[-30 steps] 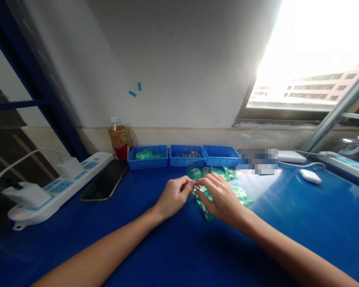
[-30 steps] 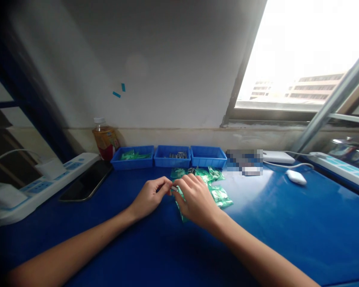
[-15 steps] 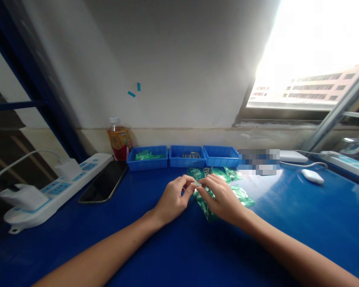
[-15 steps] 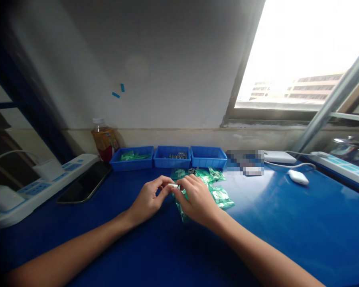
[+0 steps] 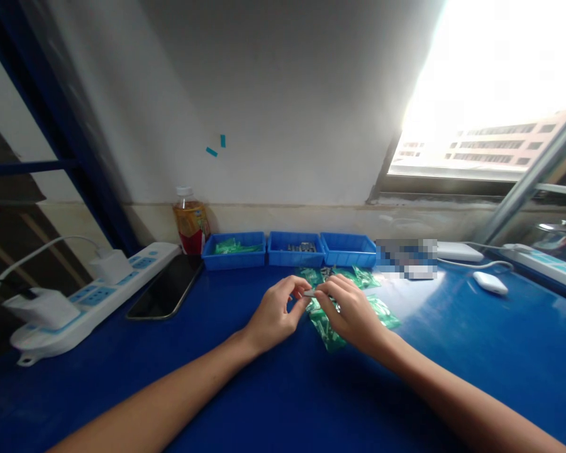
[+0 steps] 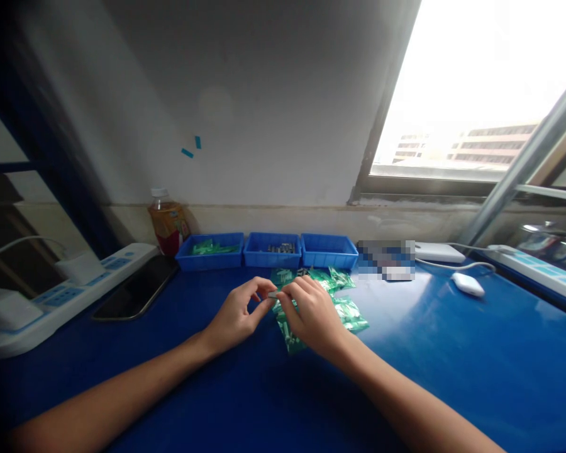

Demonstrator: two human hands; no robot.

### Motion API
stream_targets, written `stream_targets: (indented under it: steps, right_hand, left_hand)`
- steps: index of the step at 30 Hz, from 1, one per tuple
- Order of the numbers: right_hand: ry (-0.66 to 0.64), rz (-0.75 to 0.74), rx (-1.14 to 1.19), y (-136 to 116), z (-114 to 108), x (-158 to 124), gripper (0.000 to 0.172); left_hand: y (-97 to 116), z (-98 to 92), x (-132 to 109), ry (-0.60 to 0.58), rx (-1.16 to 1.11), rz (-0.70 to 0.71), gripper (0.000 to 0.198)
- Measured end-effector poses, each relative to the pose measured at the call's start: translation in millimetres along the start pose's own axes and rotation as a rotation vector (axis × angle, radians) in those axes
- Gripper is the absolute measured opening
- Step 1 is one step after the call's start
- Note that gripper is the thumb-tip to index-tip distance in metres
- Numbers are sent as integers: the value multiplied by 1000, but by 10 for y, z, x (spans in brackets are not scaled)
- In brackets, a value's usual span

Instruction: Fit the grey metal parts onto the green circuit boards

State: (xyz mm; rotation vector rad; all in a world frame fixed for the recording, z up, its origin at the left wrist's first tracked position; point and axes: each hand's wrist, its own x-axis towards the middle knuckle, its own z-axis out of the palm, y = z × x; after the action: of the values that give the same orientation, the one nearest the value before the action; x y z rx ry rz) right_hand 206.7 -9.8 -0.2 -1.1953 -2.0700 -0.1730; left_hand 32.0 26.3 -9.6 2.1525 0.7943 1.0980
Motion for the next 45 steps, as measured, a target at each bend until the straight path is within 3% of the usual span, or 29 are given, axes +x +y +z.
stream_targets:
  steps: [4,9,12,16,19,22,26,30,33,37,45]
  right_hand:
    - [8,28,17,-24,-9,-10,14]
    - [0,-39,11,9,-49,90,11]
    - [4,-7,-76,120,-43,375,12]
    - [-22,181,-286,311,25,932,18]
    - [-110,333,-368,392,49,1157,35]
    - [-105,369,-315,364,3,1026,42]
    - [-54,289,-183,165,-109,528,31]
    - [-157,318,-106,-55,-146,180,23]
    - [-274,330,-121,-138,-97,127,24]
    - [-327,308,-175,-157,-26,137,24]
    - [-199,261,-176,-60,-24,109,25]
  left_hand:
    - [-5,-18,12,16,14,-24,20]
    - [-35,-29,49,-4,10,-79,32]
    - [-72,-7,64,8,123,-145,30]
    - [-97,41,32,-44,359,-215,38]
    - [-93,52,7,-72,448,-200,41]
    - [-101,33,18,-61,438,-207,36]
    - [-146,16,53,-13,357,-288,35]
    - [-161,44,50,11,450,-335,44]
    - [-148,60,43,-20,530,-316,56]
    - [-133,56,48,-51,557,-302,57]
    - [-94,20,35,-50,506,-157,23]
